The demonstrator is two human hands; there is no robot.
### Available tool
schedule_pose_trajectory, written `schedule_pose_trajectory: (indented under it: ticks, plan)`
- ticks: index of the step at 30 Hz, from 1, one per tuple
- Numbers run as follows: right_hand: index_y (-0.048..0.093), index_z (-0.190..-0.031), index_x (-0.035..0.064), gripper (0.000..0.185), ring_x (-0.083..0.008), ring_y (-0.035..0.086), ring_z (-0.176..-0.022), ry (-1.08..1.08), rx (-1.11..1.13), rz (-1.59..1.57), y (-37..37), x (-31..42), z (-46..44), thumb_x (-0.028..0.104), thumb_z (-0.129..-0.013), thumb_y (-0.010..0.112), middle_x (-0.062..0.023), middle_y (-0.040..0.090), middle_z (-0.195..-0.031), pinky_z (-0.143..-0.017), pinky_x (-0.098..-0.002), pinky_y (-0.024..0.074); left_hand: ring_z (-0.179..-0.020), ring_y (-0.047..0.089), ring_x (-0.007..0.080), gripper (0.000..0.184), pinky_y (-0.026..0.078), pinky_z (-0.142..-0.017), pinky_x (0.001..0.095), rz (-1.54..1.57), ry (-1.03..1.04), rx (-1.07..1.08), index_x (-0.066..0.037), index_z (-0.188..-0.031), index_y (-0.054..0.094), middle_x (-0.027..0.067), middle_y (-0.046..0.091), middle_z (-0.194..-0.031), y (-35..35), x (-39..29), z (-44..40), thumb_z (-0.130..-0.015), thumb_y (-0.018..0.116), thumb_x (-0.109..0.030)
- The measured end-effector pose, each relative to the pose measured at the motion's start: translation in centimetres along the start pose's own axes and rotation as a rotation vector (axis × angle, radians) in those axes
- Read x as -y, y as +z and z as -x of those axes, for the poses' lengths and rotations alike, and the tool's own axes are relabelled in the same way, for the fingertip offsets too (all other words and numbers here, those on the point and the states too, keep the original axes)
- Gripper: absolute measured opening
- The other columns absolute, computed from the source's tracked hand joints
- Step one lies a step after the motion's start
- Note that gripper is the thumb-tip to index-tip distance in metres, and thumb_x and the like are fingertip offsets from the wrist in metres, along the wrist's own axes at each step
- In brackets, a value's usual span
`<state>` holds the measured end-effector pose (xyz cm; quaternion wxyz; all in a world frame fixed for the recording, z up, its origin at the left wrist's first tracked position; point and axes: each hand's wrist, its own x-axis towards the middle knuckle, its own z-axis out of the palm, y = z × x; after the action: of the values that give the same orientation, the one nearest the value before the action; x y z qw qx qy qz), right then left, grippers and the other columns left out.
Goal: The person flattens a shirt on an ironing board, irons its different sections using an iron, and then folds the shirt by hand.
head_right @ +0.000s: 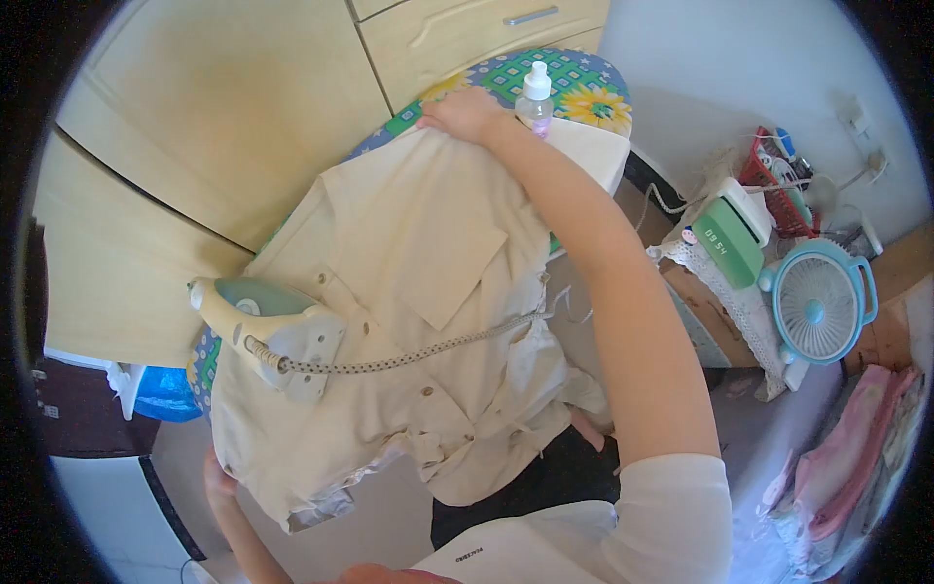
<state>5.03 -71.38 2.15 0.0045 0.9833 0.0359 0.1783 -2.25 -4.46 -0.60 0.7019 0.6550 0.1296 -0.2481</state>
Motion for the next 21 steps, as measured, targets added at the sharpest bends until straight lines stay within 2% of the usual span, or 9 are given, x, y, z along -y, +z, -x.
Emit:
schedule_pose_trajectory:
  ticks: [6, 8, 10, 12, 14, 16, 18, 20, 21]
  plan:
    - [0.059, -0.087, 0.0119, 0.035, -0.0295, 0.062, -0.076, -0.013, -0.029, 0.021, 0.6, -0.2, -0.3, 0.044, -0.085, 0.046, -0.0117, 0.063, -0.078, -0.063, -0.0407, 0.0487, -0.100, 0.058, 0.0193, 0.039, 0.047, -0.086, 0.0322, -0.063, 0.031, 0.009, 0.001, -0.119, 0.047, 0.0111, 0.057, -0.112, 0.1, 0.0, 0.5, -0.086, 0.051, -0.018]
    - [0.059, -0.087, 0.0119, 0.032, -0.0289, 0.062, -0.077, 0.003, 0.021, 0.048, 0.2, 0.2, -0.4, 0.042, -0.084, 0.049, -0.0113, 0.063, -0.079, -0.064, -0.0401, 0.0488, -0.111, 0.050, 0.0194, 0.041, 0.041, -0.092, 0.0326, -0.188, 0.136, -0.257, 0.000, -0.120, 0.047, 0.0118, 0.050, -0.123, 0.9, 0.0, 0.8, -0.087, 0.052, -0.025]
    - [0.058, -0.087, 0.0115, 0.025, -0.0266, 0.062, -0.075, -0.249, -0.326, 0.113, 0.6, 0.6, -0.2, 0.035, -0.079, 0.055, -0.0090, 0.063, -0.077, -0.062, -0.0391, 0.0487, -0.113, 0.047, 0.0188, 0.037, 0.038, -0.093, 0.0314, -0.151, 0.225, -0.261, -0.001, -0.114, 0.051, 0.0108, 0.048, -0.123, 2.7, -0.4, 2.0, -0.088, 0.052, -0.026]
    - [0.059, -0.087, 0.0112, 0.021, -0.0256, 0.062, -0.074, -0.308, -0.492, 0.118, -1.6, 1.4, 0.8, 0.029, -0.078, 0.057, -0.0082, 0.063, -0.076, -0.061, -0.0378, 0.0486, -0.115, 0.044, 0.0181, 0.033, 0.035, -0.094, 0.0302, -0.121, 0.304, -0.262, -0.002, -0.108, 0.054, 0.0098, 0.047, -0.124, 3.4, -0.7, 2.8, -0.088, 0.052, -0.028]
    - [0.060, -0.086, 0.0108, 0.017, -0.0246, 0.062, -0.073, -0.367, -0.643, 0.120, -5.0, 2.5, 3.1, 0.024, -0.076, 0.059, -0.0075, 0.063, -0.076, -0.061, -0.0365, 0.0485, -0.108, 0.045, 0.0151, 0.021, 0.033, -0.090, 0.0269, -0.726, 0.536, -0.432, -0.004, -0.092, 0.055, 0.0074, 0.047, -0.116, 3.2, -0.3, 3.6, -0.088, 0.054, -0.024]
    - [0.062, -0.087, 0.0091, 0.015, -0.0250, 0.062, -0.073, -0.137, -0.747, -0.163, -7.7, 1.6, 7.2, 0.020, -0.078, 0.058, -0.0078, 0.064, -0.078, -0.064, -0.0343, 0.0485, -0.102, 0.046, 0.0126, 0.017, 0.033, -0.087, 0.0252, -0.678, 0.486, -0.327, -0.005, -0.087, 0.054, 0.0052, 0.049, -0.108, 2.6, -0.7, 3.7, -0.088, 0.054, -0.023]
    - [0.063, -0.087, 0.0082, 0.016, -0.0224, 0.062, -0.071, 0.355, -0.889, -0.356, -8.8, -1.3, 11.5, 0.022, -0.082, 0.057, -0.0074, 0.064, -0.077, -0.066, -0.0319, 0.0484, -0.095, 0.046, 0.0101, 0.016, 0.034, -0.084, 0.0236, -0.622, 0.431, -0.225, -0.007, -0.083, 0.053, 0.0030, 0.050, -0.101, 1.5, -1.3, 3.6, -0.088, 0.055, -0.021]
    - [0.061, -0.098, 0.0035, 0.035, -0.0203, 0.061, -0.082, 0.697, -0.810, -0.694, -8.5, -5.9, 15.5, 0.035, -0.084, 0.058, -0.0089, 0.064, -0.088, -0.073, -0.0315, 0.0472, -0.088, 0.047, 0.0070, 0.013, 0.034, -0.081, 0.0220, -0.318, 0.409, -0.112, -0.008, -0.084, 0.053, -0.0003, 0.053, -0.093, 0.3, -2.4, 3.1, -0.089, 0.054, -0.020]
    - [0.061, -0.098, 0.0035, 0.035, -0.0203, 0.061, -0.082, 0.704, -0.815, -0.688, -6.9, -8.5, 17.6, 0.035, -0.084, 0.058, -0.0089, 0.064, -0.088, -0.073, -0.0315, 0.0472, -0.088, 0.047, 0.0070, 0.013, 0.034, -0.081, 0.0220, -0.322, 0.410, -0.104, -0.008, -0.084, 0.053, -0.0003, 0.053, -0.093, 0.2, -2.9, 2.9, -0.089, 0.054, -0.020]
